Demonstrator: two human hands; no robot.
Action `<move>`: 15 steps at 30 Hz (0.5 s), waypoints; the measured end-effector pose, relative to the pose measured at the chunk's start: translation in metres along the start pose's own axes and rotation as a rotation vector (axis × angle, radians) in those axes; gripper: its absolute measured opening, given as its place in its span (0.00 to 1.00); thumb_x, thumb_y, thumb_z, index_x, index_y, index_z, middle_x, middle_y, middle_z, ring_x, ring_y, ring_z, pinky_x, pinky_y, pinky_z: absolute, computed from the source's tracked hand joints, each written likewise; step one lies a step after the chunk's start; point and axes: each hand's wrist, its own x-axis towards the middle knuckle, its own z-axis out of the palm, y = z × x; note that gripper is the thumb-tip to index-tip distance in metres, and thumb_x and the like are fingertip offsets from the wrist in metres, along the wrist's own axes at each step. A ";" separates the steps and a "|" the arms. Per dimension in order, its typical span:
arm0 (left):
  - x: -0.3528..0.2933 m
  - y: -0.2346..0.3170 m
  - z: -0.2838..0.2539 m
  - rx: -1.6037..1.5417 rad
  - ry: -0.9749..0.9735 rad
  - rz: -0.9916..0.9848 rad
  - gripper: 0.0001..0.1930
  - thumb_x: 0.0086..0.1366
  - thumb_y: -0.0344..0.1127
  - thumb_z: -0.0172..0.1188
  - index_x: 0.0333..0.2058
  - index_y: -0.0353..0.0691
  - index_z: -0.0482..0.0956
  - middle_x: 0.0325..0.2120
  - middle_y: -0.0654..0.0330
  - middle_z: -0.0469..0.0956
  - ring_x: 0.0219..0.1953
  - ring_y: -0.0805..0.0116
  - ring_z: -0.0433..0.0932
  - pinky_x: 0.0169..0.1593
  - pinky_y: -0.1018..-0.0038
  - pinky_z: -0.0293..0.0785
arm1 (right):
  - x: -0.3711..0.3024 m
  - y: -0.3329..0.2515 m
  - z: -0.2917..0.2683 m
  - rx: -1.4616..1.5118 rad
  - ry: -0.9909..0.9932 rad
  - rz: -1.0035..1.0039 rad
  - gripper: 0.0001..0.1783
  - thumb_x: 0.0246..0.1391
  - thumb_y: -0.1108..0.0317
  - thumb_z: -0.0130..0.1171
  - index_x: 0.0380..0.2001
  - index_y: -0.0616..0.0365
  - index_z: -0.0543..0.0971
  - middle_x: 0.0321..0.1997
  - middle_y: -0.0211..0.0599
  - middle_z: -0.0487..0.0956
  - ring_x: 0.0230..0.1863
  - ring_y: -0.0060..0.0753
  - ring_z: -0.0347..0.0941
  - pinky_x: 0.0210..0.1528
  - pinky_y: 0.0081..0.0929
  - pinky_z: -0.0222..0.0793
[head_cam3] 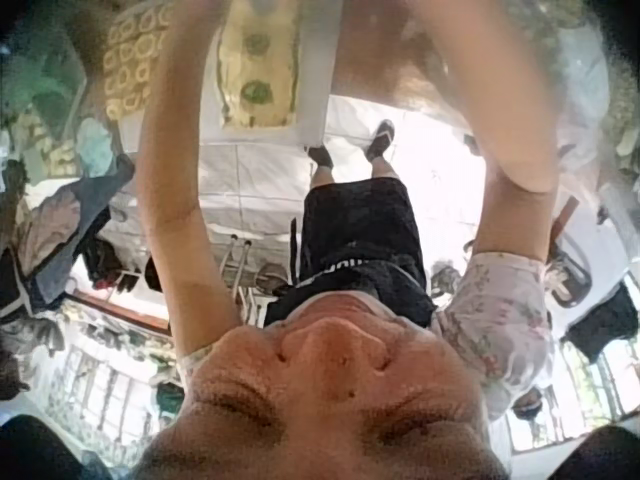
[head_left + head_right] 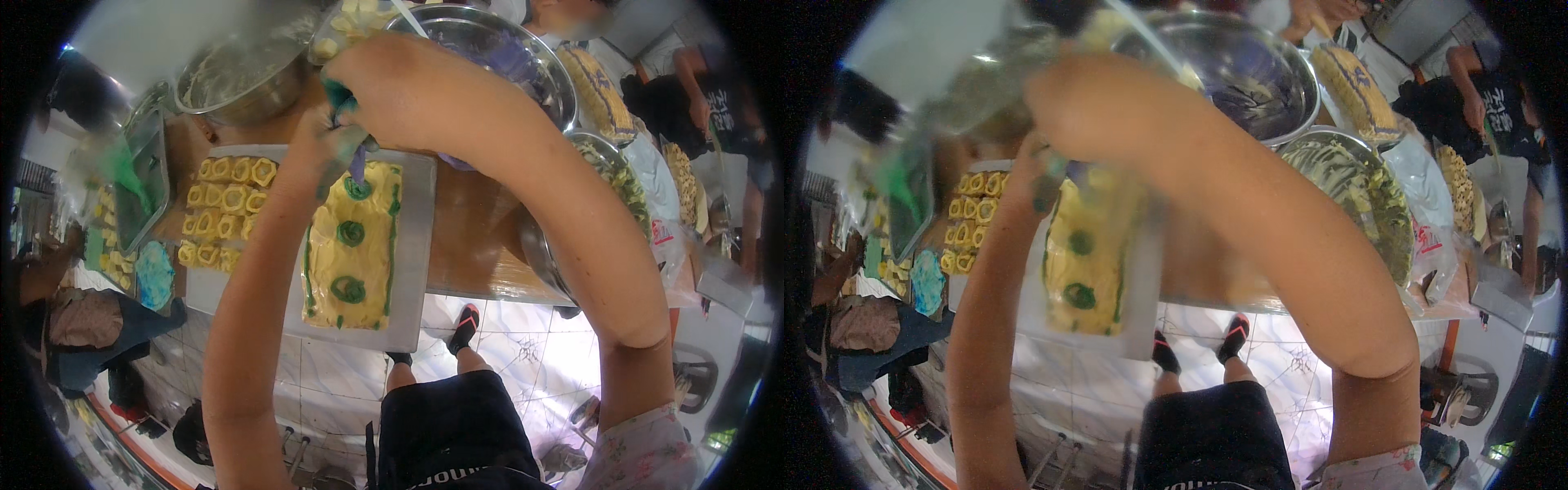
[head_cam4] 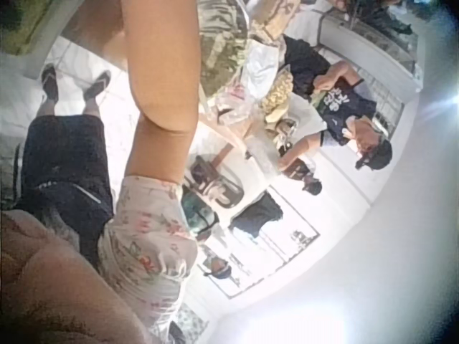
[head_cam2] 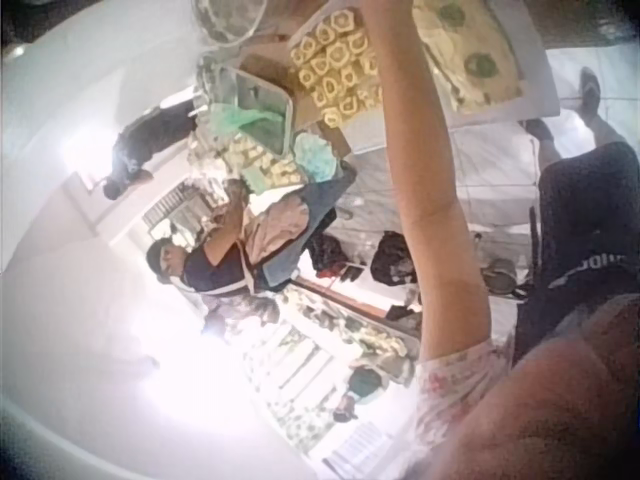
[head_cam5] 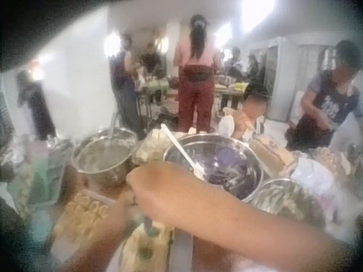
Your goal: The person uses a piping bag to apply a blue substance onto several items on a tray and then stirs a mixture in a bowl with a spatula.
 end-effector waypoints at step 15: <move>0.003 -0.002 -0.005 0.113 -0.017 0.107 0.07 0.53 0.31 0.51 0.21 0.33 0.70 0.17 0.63 0.69 0.19 0.77 0.67 0.20 0.81 0.63 | 0.005 0.002 0.010 0.006 0.102 -0.053 0.08 0.40 0.70 0.54 0.26 0.64 0.75 0.24 0.51 0.74 0.28 0.45 0.73 0.33 0.33 0.68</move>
